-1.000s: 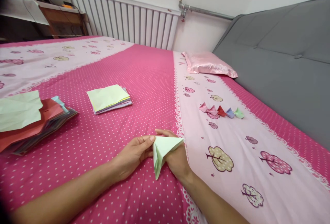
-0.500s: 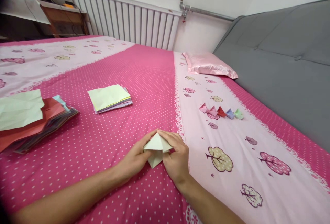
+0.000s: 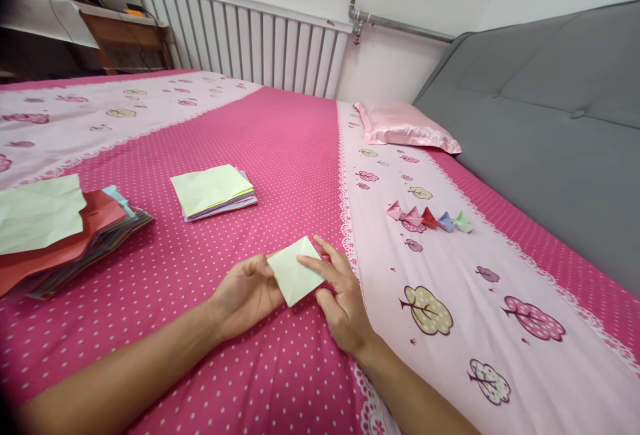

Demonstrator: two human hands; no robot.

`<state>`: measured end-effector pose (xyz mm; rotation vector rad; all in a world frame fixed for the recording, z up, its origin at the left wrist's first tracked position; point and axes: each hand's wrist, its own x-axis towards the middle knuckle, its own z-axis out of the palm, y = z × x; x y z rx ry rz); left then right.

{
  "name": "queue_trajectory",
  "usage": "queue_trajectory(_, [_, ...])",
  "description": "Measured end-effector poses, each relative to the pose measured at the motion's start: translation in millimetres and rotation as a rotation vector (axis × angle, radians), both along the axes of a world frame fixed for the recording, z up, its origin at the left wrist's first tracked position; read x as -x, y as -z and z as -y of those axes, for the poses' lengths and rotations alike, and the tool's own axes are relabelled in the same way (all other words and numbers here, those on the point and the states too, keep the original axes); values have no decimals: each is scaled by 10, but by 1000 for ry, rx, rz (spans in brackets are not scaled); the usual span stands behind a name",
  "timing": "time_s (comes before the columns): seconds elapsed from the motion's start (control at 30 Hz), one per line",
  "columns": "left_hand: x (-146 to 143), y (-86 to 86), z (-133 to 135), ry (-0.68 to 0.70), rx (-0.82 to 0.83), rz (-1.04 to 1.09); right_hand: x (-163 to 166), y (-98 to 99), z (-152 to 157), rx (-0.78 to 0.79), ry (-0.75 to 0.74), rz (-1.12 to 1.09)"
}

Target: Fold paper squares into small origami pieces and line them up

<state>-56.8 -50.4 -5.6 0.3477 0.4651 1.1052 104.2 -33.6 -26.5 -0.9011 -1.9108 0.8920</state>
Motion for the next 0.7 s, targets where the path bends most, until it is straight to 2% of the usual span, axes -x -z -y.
queue_trajectory(0.1, [13,-4,-5,-1,-12,36,-21,-23,-1,-9,-55,11])
queue_trajectory(0.3, [-52,51,11,-30,20,-192,19,15,-13,-37,-46,5])
queue_trajectory(0.53, [-46,83,-2,-70,46,-166,51,63,-37,1,-13,-47])
queue_trajectory(0.7, [-53,47,-17,-145,103,-132,17,43,-34,-48,-16,51])
